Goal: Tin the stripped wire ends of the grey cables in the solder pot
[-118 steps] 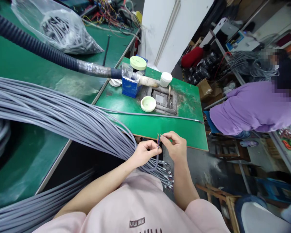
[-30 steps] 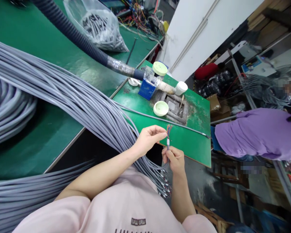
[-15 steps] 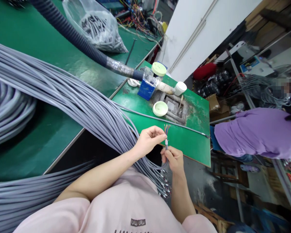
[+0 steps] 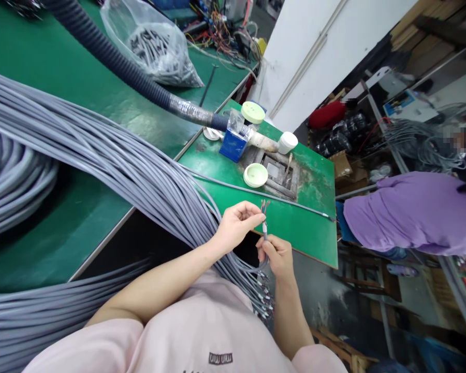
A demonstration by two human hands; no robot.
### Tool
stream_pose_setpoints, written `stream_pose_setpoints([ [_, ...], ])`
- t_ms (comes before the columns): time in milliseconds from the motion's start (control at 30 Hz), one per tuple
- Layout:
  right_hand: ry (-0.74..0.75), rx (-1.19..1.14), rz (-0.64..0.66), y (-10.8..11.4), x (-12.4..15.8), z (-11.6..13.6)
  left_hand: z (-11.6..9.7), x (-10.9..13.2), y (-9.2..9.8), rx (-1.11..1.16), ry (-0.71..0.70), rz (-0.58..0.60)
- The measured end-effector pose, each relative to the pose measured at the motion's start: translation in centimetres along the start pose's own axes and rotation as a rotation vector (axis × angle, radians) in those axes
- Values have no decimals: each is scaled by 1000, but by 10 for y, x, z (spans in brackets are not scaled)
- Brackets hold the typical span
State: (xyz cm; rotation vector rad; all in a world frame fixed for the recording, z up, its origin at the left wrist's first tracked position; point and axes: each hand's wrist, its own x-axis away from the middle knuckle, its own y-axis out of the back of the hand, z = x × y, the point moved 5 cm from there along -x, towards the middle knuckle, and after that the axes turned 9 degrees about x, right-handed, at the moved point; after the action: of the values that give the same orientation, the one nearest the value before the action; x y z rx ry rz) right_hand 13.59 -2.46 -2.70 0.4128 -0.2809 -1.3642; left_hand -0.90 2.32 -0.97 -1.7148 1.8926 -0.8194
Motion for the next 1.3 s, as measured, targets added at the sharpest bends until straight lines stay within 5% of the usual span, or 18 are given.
stream_pose_setpoints([
  [200,-4,4,10,-1,0,-2,-9,5,2,-264,-330,-6],
  [367,7,-6,15,-2,-1,-2,-21,15,-5,-477,-548,107],
  [833,-27,11,15,-2,-1,-1,-10,4,12,-232,-316,-11],
  [1300,-33,25,10,-4,-4,11,-16,-3,5,-101,-95,-1],
])
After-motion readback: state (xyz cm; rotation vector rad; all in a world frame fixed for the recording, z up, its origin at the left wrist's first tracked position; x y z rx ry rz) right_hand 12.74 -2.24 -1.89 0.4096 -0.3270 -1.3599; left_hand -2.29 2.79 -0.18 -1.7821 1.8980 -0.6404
